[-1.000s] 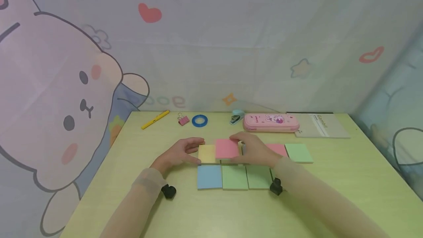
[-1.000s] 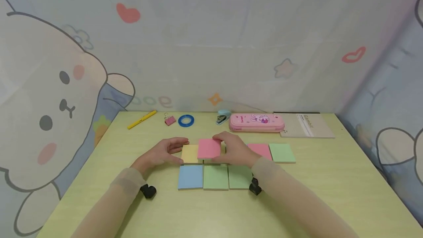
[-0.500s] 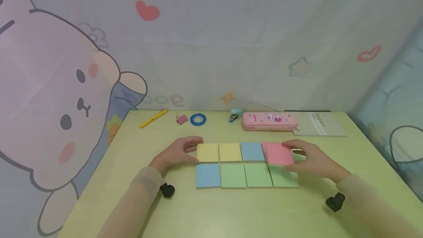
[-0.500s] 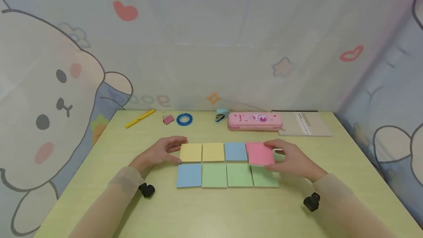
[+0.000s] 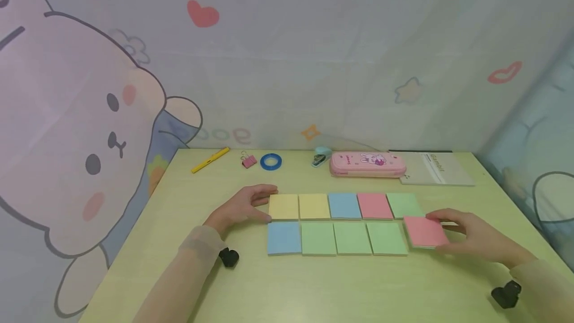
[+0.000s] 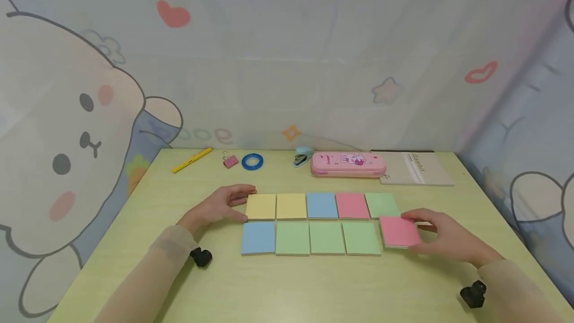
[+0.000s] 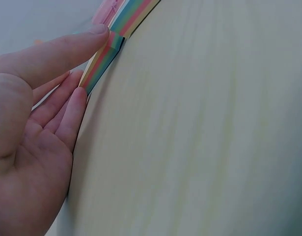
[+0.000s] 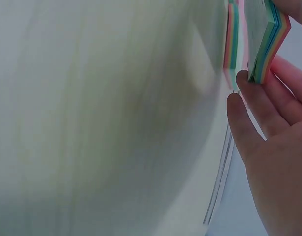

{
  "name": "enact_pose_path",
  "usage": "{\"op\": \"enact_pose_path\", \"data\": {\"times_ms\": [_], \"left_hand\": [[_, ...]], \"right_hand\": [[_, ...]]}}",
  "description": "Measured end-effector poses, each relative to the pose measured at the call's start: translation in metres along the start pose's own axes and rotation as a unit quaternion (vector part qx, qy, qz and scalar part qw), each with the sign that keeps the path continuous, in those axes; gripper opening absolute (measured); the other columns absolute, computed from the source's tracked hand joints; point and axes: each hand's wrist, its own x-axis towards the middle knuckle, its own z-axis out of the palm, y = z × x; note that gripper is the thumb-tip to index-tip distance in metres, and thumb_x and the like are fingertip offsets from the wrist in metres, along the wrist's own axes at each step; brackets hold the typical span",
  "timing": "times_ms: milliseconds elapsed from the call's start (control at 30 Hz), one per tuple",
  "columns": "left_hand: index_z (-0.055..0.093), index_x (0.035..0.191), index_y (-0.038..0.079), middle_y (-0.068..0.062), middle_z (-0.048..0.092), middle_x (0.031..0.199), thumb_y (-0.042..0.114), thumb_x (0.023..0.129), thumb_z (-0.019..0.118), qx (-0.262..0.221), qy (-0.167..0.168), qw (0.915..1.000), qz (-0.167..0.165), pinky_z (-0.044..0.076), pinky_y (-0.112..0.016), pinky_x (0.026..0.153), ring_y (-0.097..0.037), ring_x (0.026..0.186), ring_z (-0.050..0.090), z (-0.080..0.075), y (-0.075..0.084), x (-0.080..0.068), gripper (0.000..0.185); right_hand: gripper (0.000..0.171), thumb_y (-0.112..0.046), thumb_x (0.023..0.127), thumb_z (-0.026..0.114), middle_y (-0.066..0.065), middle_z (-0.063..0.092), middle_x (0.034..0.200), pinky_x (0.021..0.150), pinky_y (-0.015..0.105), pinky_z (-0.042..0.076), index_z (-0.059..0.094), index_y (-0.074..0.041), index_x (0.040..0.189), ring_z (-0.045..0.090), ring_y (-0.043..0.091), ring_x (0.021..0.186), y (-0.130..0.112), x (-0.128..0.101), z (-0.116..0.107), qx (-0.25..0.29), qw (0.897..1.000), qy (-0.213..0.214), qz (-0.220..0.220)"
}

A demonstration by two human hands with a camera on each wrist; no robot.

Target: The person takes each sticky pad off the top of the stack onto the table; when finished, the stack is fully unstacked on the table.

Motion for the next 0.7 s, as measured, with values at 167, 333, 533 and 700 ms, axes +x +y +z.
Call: {"op": "enact_pose_path", "data": {"times_ms": [167, 333, 533, 700], "left_hand": [[0.043, 0.159, 0.006, -0.012, 0.044, 0.164, 0.002, 0.085, 0.087, -0.003, -0.002, 1.0000, -0.001, 0.043, -0.039, 0.119, -0.036, 0.152, 0.041, -0.001, -0.001, 0.001, 0.087], [0.043, 0.159, 0.005, -0.012, 0.043, 0.164, 0.001, 0.084, 0.087, -0.002, 0.000, 1.0000, -0.003, 0.044, -0.038, 0.118, -0.037, 0.152, 0.041, -0.001, -0.002, 0.002, 0.087], [0.043, 0.159, 0.005, -0.013, 0.044, 0.164, 0.002, 0.085, 0.087, 0.001, 0.003, 1.0000, -0.009, 0.044, -0.038, 0.118, -0.037, 0.152, 0.041, 0.001, 0.000, 0.001, 0.086], [0.043, 0.159, 0.005, -0.013, 0.044, 0.164, 0.003, 0.085, 0.087, 0.006, 0.008, 0.9999, -0.010, 0.044, -0.040, 0.118, -0.037, 0.151, 0.041, 0.001, 0.001, 0.000, 0.086]], "right_hand": [[0.066, -0.030, 0.078, 0.095, 0.003, 0.067, 0.135, 0.099, 0.016, 0.051, 0.066, -0.018, 0.136, 0.055, -0.008, 0.121, 0.000, -0.009, -0.003, -0.026, 0.999, -0.021, 0.036], [0.067, -0.030, 0.077, 0.096, 0.004, 0.066, 0.135, 0.098, 0.013, 0.046, 0.067, -0.016, 0.135, 0.052, -0.009, 0.122, 0.002, -0.015, -0.001, -0.053, 0.998, -0.009, 0.021], [0.062, -0.031, 0.075, 0.097, 0.000, 0.069, 0.126, 0.095, 0.005, 0.042, 0.069, -0.016, 0.128, 0.055, -0.009, 0.116, 0.007, -0.019, -0.001, -0.079, 0.997, 0.019, 0.015], [0.060, -0.035, 0.075, 0.097, 0.000, 0.071, 0.124, 0.095, 0.000, 0.033, 0.072, -0.017, 0.126, 0.052, -0.012, 0.116, 0.008, -0.018, 0.003, -0.093, 0.995, 0.035, 0.004]]}}
